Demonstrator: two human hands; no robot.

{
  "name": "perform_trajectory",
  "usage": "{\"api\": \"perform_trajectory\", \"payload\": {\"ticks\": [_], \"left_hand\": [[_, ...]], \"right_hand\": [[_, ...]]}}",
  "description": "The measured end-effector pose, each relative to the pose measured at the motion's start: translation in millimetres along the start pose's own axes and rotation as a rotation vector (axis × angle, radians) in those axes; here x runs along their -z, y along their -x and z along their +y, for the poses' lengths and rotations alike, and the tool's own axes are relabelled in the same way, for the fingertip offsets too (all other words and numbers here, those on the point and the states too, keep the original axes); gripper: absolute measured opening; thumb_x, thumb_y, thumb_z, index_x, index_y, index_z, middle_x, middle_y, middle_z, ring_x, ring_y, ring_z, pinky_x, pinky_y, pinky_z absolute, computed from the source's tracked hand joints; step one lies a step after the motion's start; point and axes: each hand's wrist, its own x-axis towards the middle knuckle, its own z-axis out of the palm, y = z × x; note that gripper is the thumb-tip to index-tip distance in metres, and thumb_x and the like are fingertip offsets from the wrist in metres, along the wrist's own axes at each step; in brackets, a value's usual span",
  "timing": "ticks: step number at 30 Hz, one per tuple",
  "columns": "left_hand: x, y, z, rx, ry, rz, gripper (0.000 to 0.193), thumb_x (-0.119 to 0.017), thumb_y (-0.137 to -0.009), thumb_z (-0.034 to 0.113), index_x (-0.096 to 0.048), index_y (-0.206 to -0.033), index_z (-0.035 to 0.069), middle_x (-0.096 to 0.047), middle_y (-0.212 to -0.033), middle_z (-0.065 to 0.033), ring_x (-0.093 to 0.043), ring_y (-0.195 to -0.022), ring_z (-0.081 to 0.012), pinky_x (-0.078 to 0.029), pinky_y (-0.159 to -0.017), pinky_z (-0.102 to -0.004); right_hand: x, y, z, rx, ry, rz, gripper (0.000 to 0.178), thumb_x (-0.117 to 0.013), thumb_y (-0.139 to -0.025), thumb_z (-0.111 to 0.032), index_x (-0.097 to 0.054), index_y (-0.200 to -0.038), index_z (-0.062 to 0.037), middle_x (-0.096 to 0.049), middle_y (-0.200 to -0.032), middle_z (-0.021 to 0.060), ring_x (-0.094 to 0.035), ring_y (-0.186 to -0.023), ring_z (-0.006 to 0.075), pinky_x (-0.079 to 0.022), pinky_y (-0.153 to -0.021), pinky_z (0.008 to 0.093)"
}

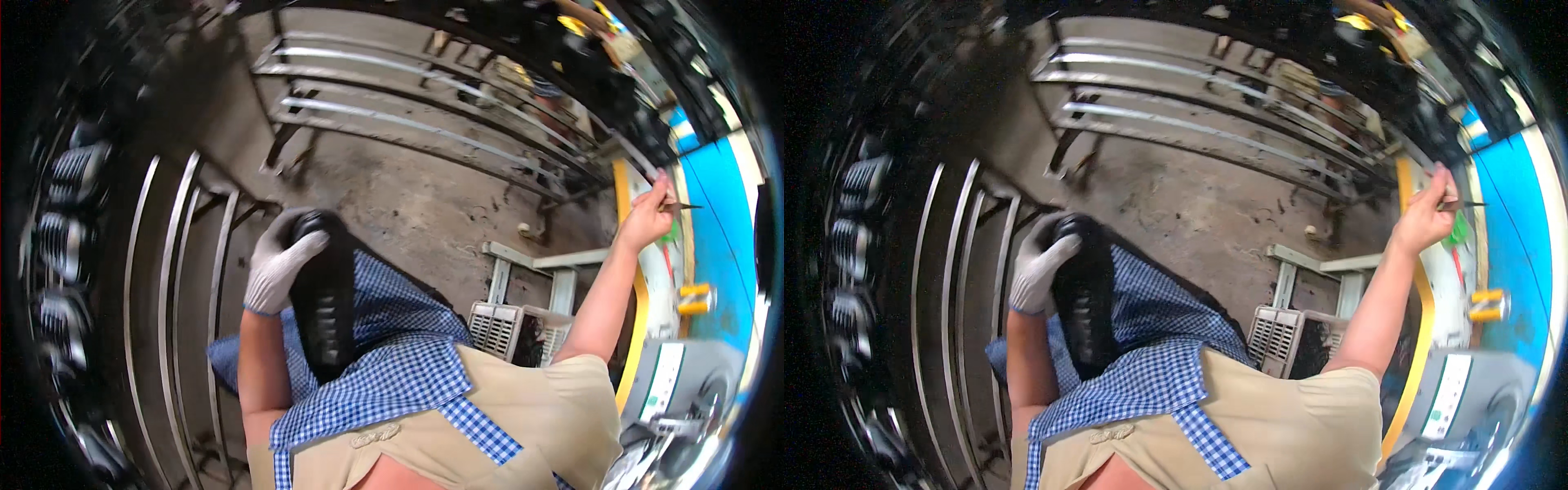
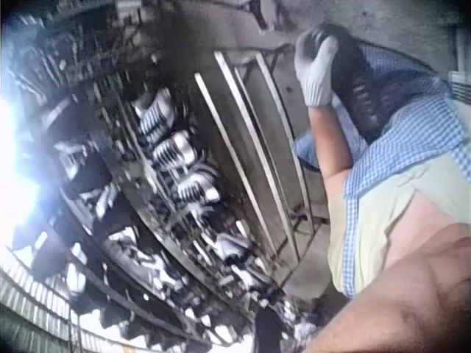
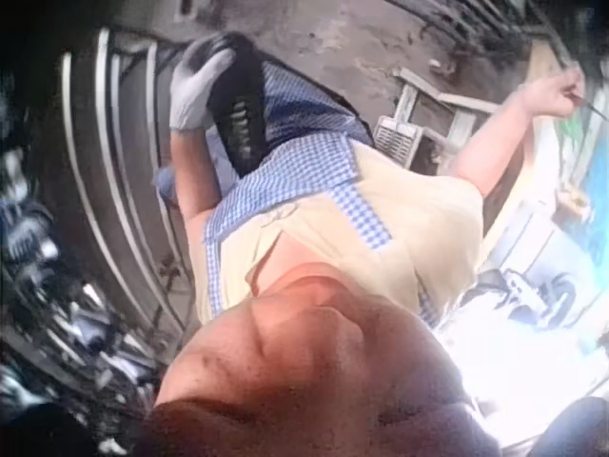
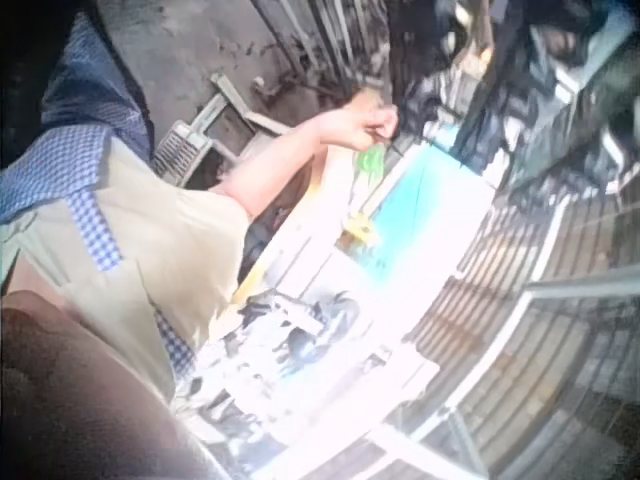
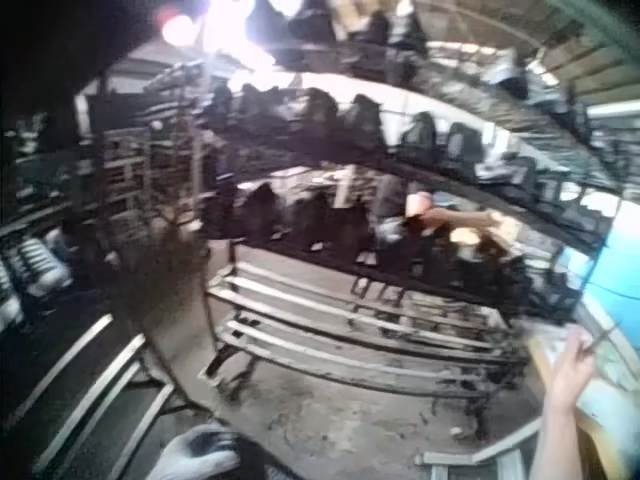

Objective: The person uses a small knife to trim excess material from the edges of black shoes. They handle the shoes one at a time, scraping the sole and upper edges, and then place the finished shoes onto a metal rack.

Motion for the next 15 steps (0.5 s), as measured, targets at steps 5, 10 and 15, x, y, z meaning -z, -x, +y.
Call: {"api": "perform_trajectory", "payload": {"ticks": [5,10,15], "left_hand": [[8.7,-1.8,-10.9,-0.027,-0.001,0.018,0.046,-0.074,-0.080,0.016,-0.061,-0.120,-0.002,-0.066,-0.110,-0.0092,-0.062,-0.101,-0.0190,-0.049,-0.093,-0.0304],[13.0,2.3,-13.1,-0.031,-0.007,0.013,0.044,-0.071,-0.081,0.015,-0.061,-0.120,-0.002,-0.066,-0.108,-0.0076,-0.062,-0.098,-0.0176,-0.050,-0.090,-0.0295],[24.4,15.4,-19.9,-0.044,0.006,0.084,0.042,-0.069,-0.082,0.014,-0.061,-0.121,-0.002,-0.066,-0.109,-0.0082,-0.062,-0.099,-0.0170,-0.050,-0.091,-0.0287]], "right_hand": [[104.1,-96.4,83.4,0.348,0.521,0.332,0.027,-0.065,-0.096,-0.025,-0.069,-0.097,0.0021,-0.071,-0.093,0.0126,-0.064,-0.075,0.0178,-0.049,-0.063,0.0303],[147.9,-103.7,129.9,0.149,0.857,0.302,0.038,-0.062,-0.093,-0.040,-0.070,-0.088,-0.0033,-0.071,-0.087,0.0133,-0.067,-0.081,0.0300,-0.050,-0.072,0.0415],[156.1,-102.0,143.5,0.158,0.745,0.518,0.038,-0.061,-0.094,-0.040,-0.070,-0.088,-0.0041,-0.071,-0.089,0.0140,-0.067,-0.082,0.0312,-0.050,-0.073,0.0423]]}}
